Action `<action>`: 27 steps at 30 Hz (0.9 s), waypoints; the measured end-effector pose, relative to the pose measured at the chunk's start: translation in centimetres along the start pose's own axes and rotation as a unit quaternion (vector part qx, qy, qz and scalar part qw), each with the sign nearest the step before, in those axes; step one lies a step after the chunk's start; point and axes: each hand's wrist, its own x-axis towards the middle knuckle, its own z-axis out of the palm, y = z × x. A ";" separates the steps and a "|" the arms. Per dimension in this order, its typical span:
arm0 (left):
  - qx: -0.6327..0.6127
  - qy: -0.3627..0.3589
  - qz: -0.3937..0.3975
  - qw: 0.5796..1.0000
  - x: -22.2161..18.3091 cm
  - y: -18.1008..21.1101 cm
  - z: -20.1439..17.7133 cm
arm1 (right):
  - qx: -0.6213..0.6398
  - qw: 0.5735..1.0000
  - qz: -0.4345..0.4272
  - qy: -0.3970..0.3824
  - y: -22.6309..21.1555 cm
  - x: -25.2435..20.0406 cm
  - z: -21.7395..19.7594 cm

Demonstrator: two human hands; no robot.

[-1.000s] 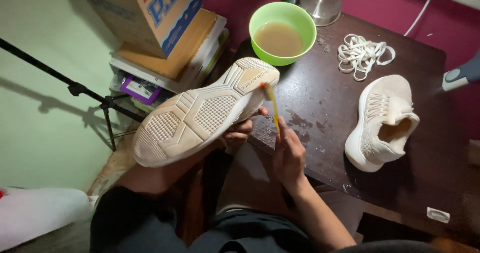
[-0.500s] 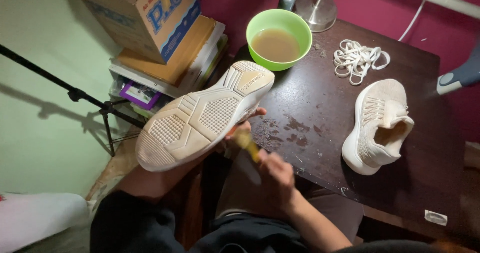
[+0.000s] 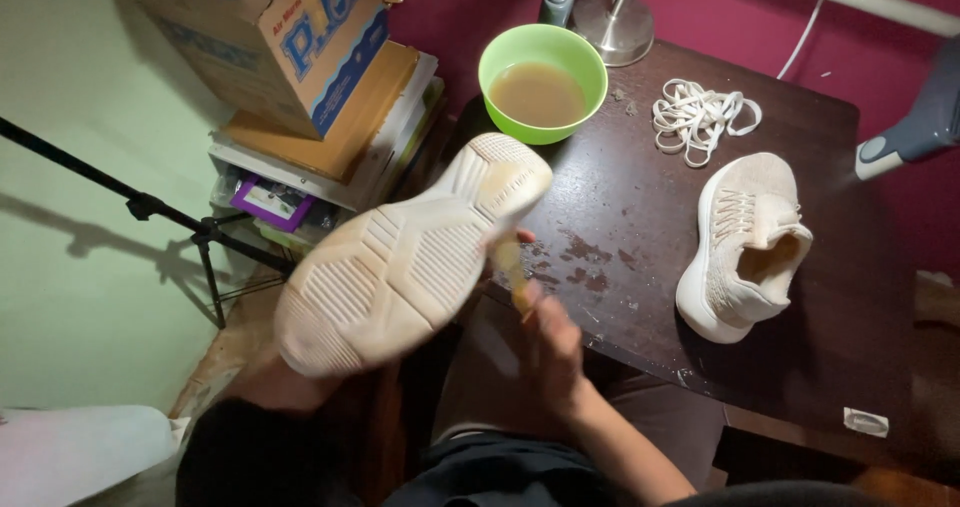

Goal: Cleaning the soles and sides of white sneakers using a toothbrush and cleaning solution

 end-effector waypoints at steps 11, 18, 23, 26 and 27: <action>0.211 0.488 0.032 0.847 2.9 -1.3 6.7 | -0.645 0.729 -0.227 0.018 -6.7 -6.4 -12.5; 0.436 0.627 -0.156 0.626 4.8 -0.5 9.4 | -0.726 0.661 -0.059 -0.178 -10.7 -6.5 -8.3; 0.355 0.618 -0.064 0.699 4.6 0.4 9.1 | -0.743 0.648 -0.071 -0.150 -9.3 -6.9 -10.5; 0.370 0.569 -0.013 0.734 3.2 0.5 6.4 | -0.680 0.688 -0.021 -0.252 -9.1 -7.6 -9.3; 0.430 0.511 0.013 0.744 2.6 0.4 5.2 | -0.685 0.679 -0.026 -0.262 -9.1 -7.8 -9.2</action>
